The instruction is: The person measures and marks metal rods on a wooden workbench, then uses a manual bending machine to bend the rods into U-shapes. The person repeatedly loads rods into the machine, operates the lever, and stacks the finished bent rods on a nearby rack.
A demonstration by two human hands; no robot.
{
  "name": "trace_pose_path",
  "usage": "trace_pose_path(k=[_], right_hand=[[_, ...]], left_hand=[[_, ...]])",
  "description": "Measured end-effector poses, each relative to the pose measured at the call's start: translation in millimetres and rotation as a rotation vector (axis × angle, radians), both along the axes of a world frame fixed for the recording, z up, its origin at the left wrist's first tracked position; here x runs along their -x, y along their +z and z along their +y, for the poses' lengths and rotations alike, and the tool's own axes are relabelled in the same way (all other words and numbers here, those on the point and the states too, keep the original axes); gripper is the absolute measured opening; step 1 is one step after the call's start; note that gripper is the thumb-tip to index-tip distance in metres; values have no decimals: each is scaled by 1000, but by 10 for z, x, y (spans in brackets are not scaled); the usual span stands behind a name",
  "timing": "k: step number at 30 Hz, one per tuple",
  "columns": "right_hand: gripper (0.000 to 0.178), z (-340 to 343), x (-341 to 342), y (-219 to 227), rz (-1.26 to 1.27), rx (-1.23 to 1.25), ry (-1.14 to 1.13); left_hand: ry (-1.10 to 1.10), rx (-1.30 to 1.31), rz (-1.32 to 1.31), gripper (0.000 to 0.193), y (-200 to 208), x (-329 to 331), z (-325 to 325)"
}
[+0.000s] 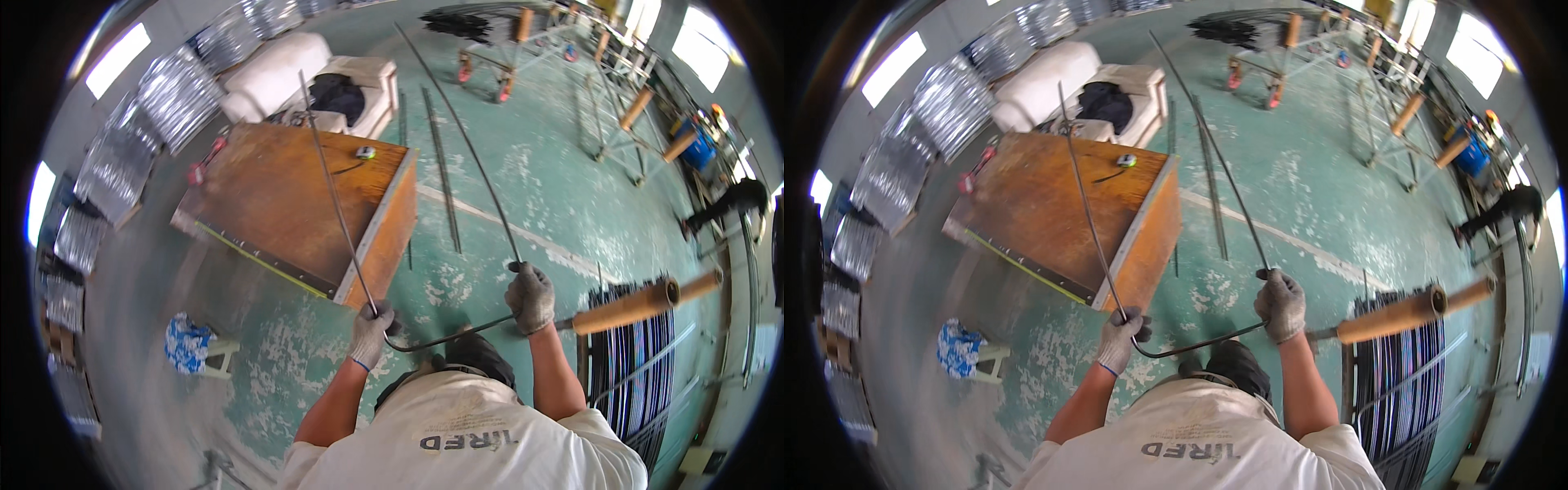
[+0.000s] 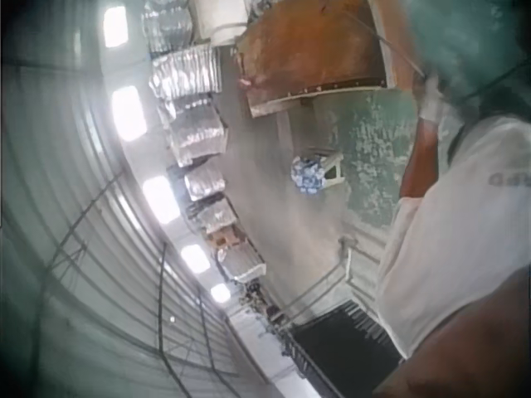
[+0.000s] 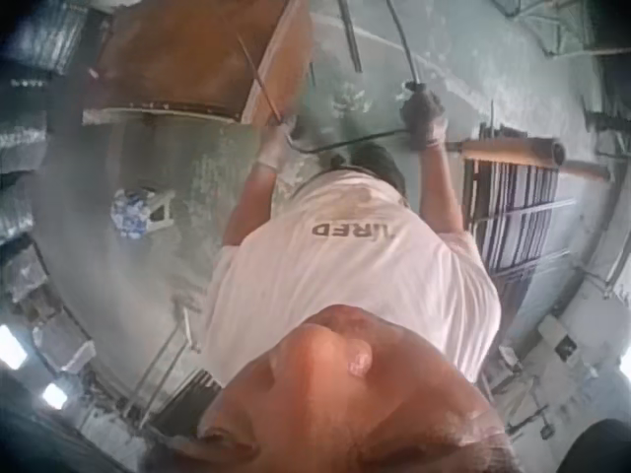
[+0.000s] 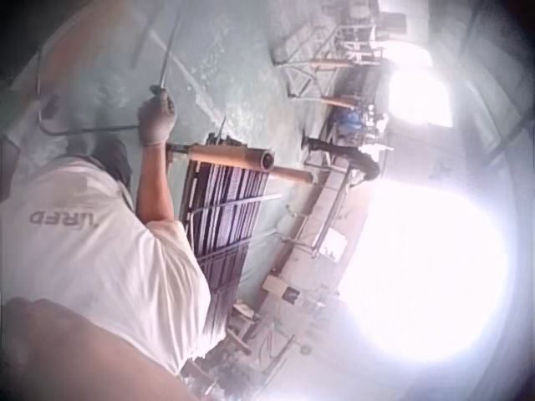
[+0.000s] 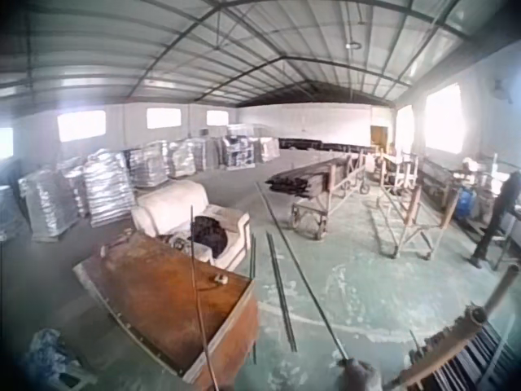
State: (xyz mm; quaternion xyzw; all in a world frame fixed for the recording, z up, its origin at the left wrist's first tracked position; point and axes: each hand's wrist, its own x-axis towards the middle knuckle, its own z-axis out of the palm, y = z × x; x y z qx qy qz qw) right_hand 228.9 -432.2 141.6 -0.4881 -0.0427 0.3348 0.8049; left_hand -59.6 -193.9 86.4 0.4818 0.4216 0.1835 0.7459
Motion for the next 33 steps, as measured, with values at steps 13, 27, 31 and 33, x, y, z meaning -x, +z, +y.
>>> trace_pose_path(k=[13, 27, 31, 33], right_hand=[[36, 4010, -752, -1641, -619, 538, 377], [20, 5029, -521, -1501, -1840, 195, 1182], [18, 4802, -380, -1571, -1835, 90, 1120], [17, 4830, -329, -1600, -1831, 47, 1147]], left_hand=[[528, -154, 541, 32, -901, 89, 1623], [-98, -625, 1016, 32, -637, -871, 2230], [-174, -597, 1078, 32, -702, -944, 2182], [-151, -613, 1036, 33, -766, -874, 2127]])
